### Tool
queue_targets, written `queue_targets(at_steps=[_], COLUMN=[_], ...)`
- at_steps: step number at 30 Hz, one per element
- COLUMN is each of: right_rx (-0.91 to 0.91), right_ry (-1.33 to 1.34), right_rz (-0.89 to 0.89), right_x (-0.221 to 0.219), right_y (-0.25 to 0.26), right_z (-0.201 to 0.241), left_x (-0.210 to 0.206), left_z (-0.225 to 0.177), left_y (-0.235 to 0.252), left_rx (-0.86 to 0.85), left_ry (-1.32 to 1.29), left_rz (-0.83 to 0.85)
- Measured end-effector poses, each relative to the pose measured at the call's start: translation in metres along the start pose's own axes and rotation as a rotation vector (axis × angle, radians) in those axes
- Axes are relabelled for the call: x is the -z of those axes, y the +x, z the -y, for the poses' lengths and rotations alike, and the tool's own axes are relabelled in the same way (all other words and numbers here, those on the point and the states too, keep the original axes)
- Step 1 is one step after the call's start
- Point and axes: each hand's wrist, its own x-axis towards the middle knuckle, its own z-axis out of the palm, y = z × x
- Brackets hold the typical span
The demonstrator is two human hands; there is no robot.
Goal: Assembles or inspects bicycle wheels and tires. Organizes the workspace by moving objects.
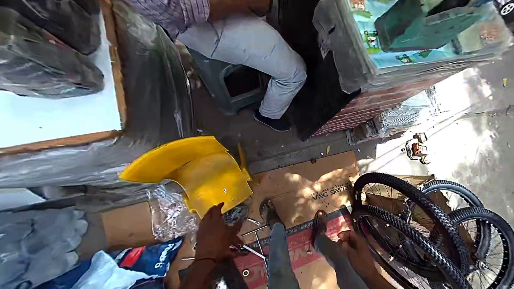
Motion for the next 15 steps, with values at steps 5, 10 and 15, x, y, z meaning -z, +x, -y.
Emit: queue_targets(at_steps=[5, 10, 15], right_rx=[-0.009, -0.030, -0.064], right_ry=[-0.311, -0.496, -0.748], right_rz=[0.261, 0.266, 0.265], right_x=[-0.150, -0.263, -0.331], right_y=[0.218, 0.404, 0.516], right_z=[-0.023, -0.074, -0.096], left_x=[-0.045, -0.163, -0.188], left_z=[0.052, 0.078, 0.081], left_y=[0.172, 0.221, 0.225], left_rx=[0.201, 0.280, 0.273], left_ry=[0.014, 0.095, 0.164], left_rz=[-0.112, -0.114, -0.237])
